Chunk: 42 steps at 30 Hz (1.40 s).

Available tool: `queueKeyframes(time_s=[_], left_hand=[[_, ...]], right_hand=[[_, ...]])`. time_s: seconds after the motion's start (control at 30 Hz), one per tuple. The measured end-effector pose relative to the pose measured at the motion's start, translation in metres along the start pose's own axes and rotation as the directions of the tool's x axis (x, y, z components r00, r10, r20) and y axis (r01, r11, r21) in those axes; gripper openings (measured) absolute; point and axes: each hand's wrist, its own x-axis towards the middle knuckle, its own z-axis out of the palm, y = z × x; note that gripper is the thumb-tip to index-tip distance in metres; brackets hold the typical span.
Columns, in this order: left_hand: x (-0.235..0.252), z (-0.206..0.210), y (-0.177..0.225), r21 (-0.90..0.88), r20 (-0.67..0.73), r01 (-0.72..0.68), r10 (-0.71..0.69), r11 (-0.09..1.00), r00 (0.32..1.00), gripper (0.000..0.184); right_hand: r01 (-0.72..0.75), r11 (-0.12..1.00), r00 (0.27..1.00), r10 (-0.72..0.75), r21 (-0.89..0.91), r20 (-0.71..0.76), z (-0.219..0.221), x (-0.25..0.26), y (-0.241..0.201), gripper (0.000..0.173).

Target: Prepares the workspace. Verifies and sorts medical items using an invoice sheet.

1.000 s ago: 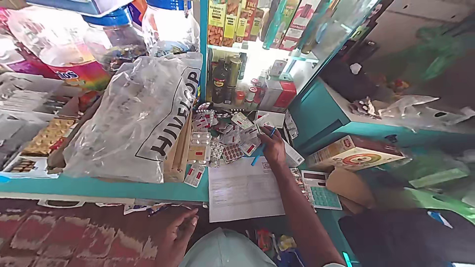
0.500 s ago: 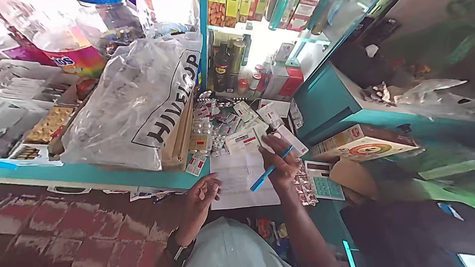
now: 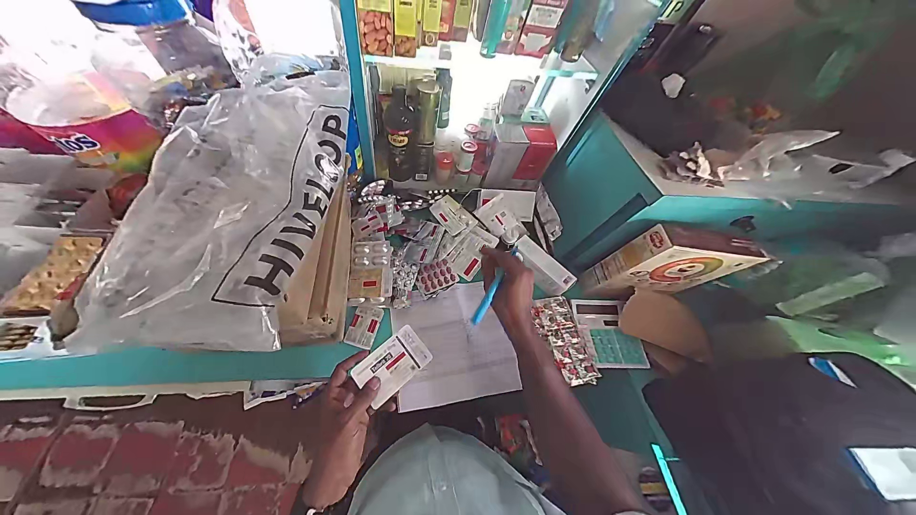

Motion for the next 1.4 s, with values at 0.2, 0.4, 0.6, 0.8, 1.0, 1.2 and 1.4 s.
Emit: queueKeyframes(time_s=[0.2, 0.4, 0.6, 0.8, 1.0, 1.2, 1.4], left_hand=[[-0.014, -0.017, 0.001, 0.06, 0.015, -0.018, 0.017, 0.998, 1.0, 0.04], [-0.018, -0.026, 0.003, 0.049, 0.006, -0.063, 0.063, 0.997, 0.998, 0.039], [-0.017, -0.035, 0.001, 0.032, -0.004, -0.067, 0.067, 0.997, 0.998, 0.039], [-0.011, -0.03, -0.003, 0.022, 0.046, -0.087, 0.086, 0.996, 0.995, 0.038], [-0.01, -0.028, -0.002, 0.03, 0.024, -0.006, 0.005, 1.0, 1.0, 0.038], [-0.009, -0.036, -0.006, 0.043, -0.003, -0.003, 0.003, 0.999, 1.0, 0.037], [-0.011, -0.033, -0.006, 0.049, -0.001, 0.03, -0.03, 0.998, 1.0, 0.038]], right_hand=[[-0.039, 0.932, 0.974, 0.116, -0.361, 0.195, 0.038, 0.085, -0.002, 0.037], [-0.144, 0.902, 0.95, 0.24, -0.406, 0.198, 0.057, 0.104, -0.025, 0.021], [-0.144, 0.989, 0.989, 0.142, -0.044, -0.045, 0.016, 0.134, -0.035, 0.027], [0.27, 0.939, 0.962, -0.253, 0.214, -0.103, 0.031, 0.09, -0.04, 0.014], [0.536, 0.836, 0.829, -0.547, 0.117, 0.118, 0.089, 0.003, -0.019, 0.012], [0.424, 0.878, 0.8, -0.479, 0.224, 0.362, 0.072, 0.002, -0.008, 0.005], [0.327, 0.913, 0.814, -0.404, 0.245, 0.417, 0.053, 0.012, -0.006, 0.009]])
